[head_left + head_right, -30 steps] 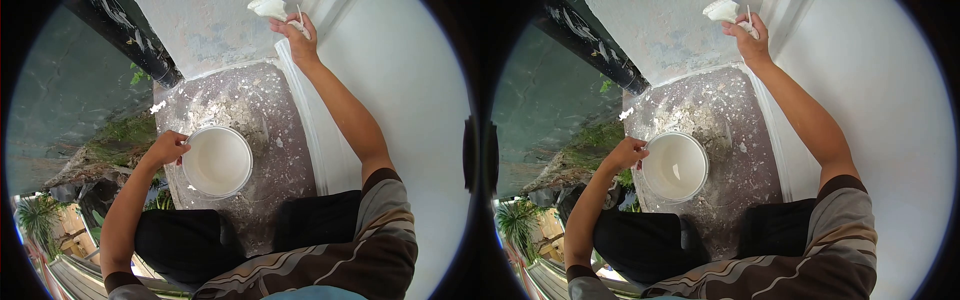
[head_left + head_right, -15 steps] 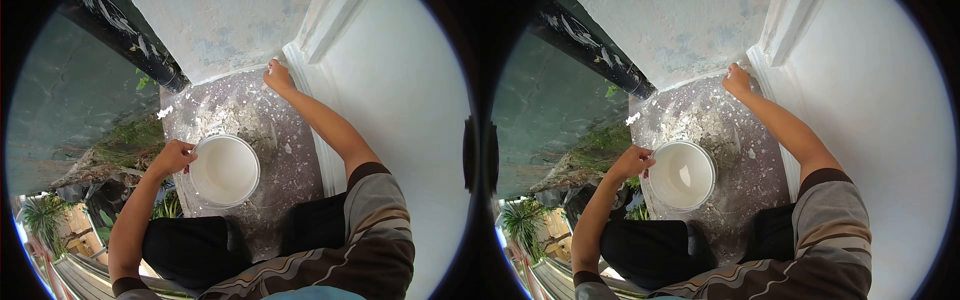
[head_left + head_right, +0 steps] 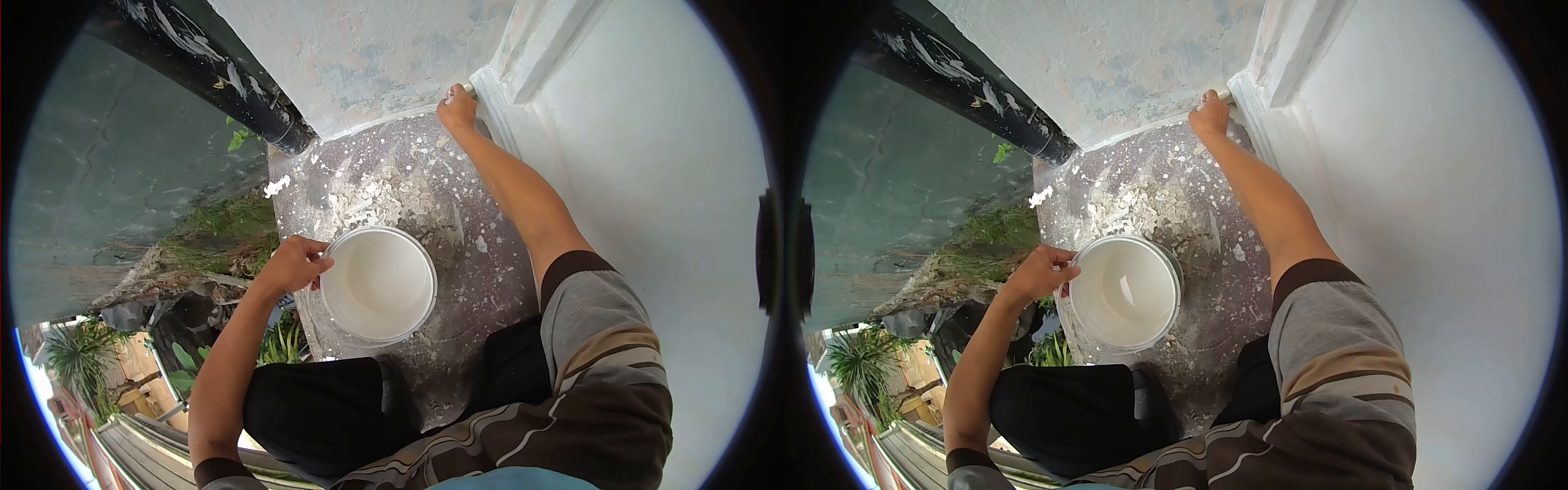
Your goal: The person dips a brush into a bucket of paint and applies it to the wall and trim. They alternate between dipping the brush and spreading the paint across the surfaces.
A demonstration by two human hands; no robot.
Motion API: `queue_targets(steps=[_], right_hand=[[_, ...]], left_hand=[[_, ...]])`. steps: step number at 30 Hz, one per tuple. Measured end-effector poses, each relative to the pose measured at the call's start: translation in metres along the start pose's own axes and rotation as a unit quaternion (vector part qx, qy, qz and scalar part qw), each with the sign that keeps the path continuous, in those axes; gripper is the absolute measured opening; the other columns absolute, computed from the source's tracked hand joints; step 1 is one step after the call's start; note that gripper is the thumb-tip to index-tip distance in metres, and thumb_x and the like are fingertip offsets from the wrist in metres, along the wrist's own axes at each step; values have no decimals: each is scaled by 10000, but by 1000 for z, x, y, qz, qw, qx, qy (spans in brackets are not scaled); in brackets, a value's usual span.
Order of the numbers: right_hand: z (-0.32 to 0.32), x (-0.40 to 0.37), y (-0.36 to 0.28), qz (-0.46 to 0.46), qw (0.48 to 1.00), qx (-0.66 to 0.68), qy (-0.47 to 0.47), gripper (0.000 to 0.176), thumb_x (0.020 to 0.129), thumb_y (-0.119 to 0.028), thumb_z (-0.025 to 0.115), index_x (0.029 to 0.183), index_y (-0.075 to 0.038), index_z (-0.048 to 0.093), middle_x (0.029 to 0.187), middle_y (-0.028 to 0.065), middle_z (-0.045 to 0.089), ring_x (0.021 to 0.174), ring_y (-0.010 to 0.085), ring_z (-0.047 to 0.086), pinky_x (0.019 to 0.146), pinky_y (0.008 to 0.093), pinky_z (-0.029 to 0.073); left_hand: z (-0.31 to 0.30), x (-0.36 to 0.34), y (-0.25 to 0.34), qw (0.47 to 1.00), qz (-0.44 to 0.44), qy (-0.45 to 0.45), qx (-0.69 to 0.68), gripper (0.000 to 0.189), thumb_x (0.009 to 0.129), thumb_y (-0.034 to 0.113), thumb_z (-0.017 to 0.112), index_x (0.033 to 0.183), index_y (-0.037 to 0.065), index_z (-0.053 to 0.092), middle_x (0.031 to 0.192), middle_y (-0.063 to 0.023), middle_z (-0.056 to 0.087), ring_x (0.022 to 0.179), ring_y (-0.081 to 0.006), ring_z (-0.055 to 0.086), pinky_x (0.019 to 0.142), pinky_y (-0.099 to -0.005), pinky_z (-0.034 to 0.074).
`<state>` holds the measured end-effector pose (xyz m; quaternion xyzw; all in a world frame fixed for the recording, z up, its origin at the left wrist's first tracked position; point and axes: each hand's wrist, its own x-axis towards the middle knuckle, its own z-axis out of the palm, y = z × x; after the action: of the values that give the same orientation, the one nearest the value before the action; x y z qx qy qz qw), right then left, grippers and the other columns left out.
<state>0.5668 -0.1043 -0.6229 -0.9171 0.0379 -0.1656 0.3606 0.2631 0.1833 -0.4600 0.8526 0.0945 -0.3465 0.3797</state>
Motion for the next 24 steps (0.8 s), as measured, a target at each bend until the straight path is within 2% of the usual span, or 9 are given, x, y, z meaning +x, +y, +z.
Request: queue_targets(steps=[6, 7, 11, 14, 18, 24], right_hand=[[-35, -30, -15, -85, 989, 121, 16, 111, 781, -74, 622, 850, -27, 550, 867, 220, 633, 868, 383, 621, 727, 456, 473], [-36, -36, -15, -160, 975, 148, 39, 116, 789, -73, 614, 867, -21, 546, 843, 211, 620, 845, 387, 606, 723, 458, 467], [-39, -54, -9, -184, 975, 125, 29, 150, 786, -81, 626, 904, -33, 547, 850, 192, 614, 872, 382, 588, 740, 461, 462], [-28, -40, -1, -19, 998, 53, 41, 174, 779, -104, 647, 908, -38, 552, 858, 187, 624, 886, 370, 589, 763, 470, 464], [-11, -14, 13, 24, 998, 49, 36, 197, 808, -185, 636, 952, -66, 574, 908, 197, 665, 912, 390, 632, 796, 453, 485], [0, 18, -3, 40, 999, 23, 28, 165, 779, -140, 630, 912, -44, 608, 907, 190, 675, 918, 389, 634, 812, 455, 489]], left_hand=[[-1, 1, 3, 1000, 12, -17, -5, 296, 866, 102, 639, 1123, -40, 672, 679, -107, 672, 563, -147, 657, 586, -304, 520], [-2, 1, 4, 1000, 12, -18, -7, 292, 867, 98, 637, 1122, -39, 673, 676, -104, 669, 560, -146, 655, 582, -306, 519], [0, 1, 1, 1000, 9, -8, -18, 284, 871, 91, 638, 1118, -45, 673, 665, -99, 661, 550, -139, 643, 577, -306, 517], [0, 0, 7, 1000, 10, -9, -11, 294, 871, 93, 646, 1122, -60, 665, 677, -104, 664, 551, -140, 641, 575, -303, 517], [0, 1, 9, 1000, 8, -7, 0, 319, 870, 95, 653, 1131, -88, 647, 704, -119, 679, 556, -147, 648, 577, -302, 519], [0, 4, -4, 1000, 4, 0, -4, 358, 864, 105, 662, 1155, -99, 627, 714, -133, 689, 566, -154, 660, 583, -304, 522]])
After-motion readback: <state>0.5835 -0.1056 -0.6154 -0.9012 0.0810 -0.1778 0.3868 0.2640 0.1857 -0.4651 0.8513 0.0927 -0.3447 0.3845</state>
